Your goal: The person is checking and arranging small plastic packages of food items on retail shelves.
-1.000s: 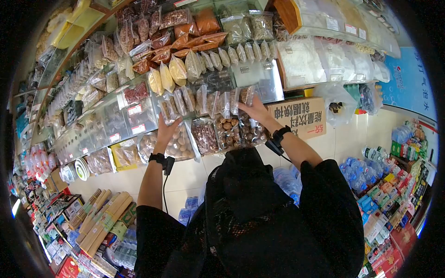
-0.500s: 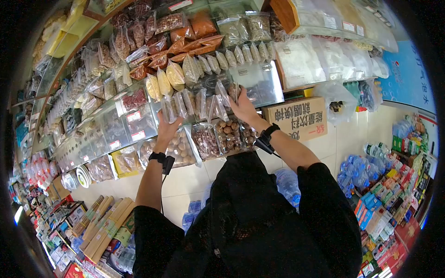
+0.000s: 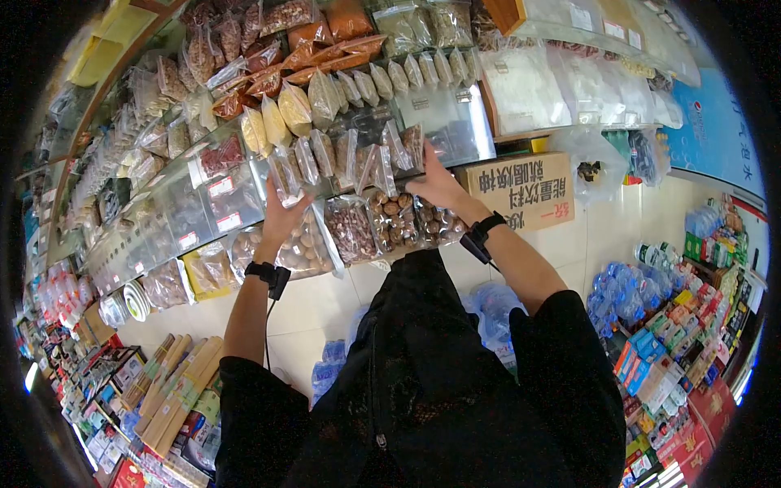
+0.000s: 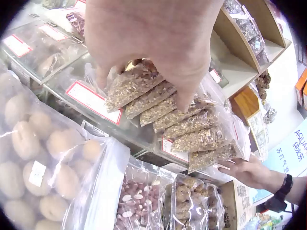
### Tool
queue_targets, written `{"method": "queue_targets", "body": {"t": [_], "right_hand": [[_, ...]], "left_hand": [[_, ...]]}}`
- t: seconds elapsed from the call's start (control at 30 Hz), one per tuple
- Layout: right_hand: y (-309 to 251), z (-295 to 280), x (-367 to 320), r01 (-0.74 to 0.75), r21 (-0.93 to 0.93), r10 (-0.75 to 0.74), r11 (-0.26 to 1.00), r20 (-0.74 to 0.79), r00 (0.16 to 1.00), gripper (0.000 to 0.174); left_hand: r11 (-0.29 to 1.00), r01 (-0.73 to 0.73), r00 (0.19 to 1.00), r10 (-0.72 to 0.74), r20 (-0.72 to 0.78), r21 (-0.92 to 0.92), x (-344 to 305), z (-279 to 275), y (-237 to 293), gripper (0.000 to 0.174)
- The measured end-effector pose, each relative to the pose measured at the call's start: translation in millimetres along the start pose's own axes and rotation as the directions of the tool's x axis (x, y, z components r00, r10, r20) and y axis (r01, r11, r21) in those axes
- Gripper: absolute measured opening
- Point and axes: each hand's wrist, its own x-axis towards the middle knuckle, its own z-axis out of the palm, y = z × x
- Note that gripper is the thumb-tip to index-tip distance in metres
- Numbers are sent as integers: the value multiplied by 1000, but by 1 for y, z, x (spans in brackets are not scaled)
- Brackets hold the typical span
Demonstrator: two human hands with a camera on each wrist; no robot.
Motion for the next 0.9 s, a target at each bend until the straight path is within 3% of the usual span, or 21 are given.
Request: {"method": "queue_targets", "body": {"t": [0.03,0.17,0.27,0.33,0.37,0.43,0.53,0.57,0.67,0.73,0.77,0.8,0.87,0.9], "right_hand": [[-15,1,-4,-12,-121,11,993,-9,1000,127],[-14,27,5,28,-253,-72,967,-163,984,128],[-22,31,15,-11,-155,-35,988,-294,955,119],[-24,32,16,-76,-27,63,997,-334,941,109],[-24,33,15,-72,-28,59,997,-337,940,109],[-22,35,15,-83,83,109,993,-378,920,99],[-7,49,21,20,62,14,998,-505,863,96],[-3,53,22,-7,106,60,994,-504,862,94],[-9,60,20,42,27,-21,999,-532,846,96],[0,74,23,5,52,24,999,-544,839,98],[0,81,25,23,11,-13,1000,-578,816,98],[-3,85,28,42,-33,-54,999,-610,790,99],[-19,84,30,83,7,-62,997,-606,793,104],[-27,84,32,55,46,-16,997,-599,801,107]], "left_hand": [[1000,2,1000,-2,5,2,1,1,-3,103],[998,-39,999,39,-10,54,11,6,-6,112],[998,-36,998,39,-51,58,15,5,-6,109],[997,66,997,-65,46,-31,19,1,-15,103],[998,62,997,-60,45,-30,20,1,-19,103],[981,187,980,-183,72,-56,16,-2,-6,99],[981,191,981,-190,31,-35,12,-1,4,99],[981,189,982,-188,28,-37,11,0,-2,99],[989,103,991,-112,-78,-102,12,11,-55,99],[957,289,949,-282,137,-28,13,15,-73,101],[980,189,981,-186,59,-56,12,22,-74,98],[982,182,982,-179,56,-58,11,28,-60,98],[969,197,973,-212,-92,-147,9,31,-30,94],[980,145,979,-162,-125,-133,10,34,-31,91]]}}
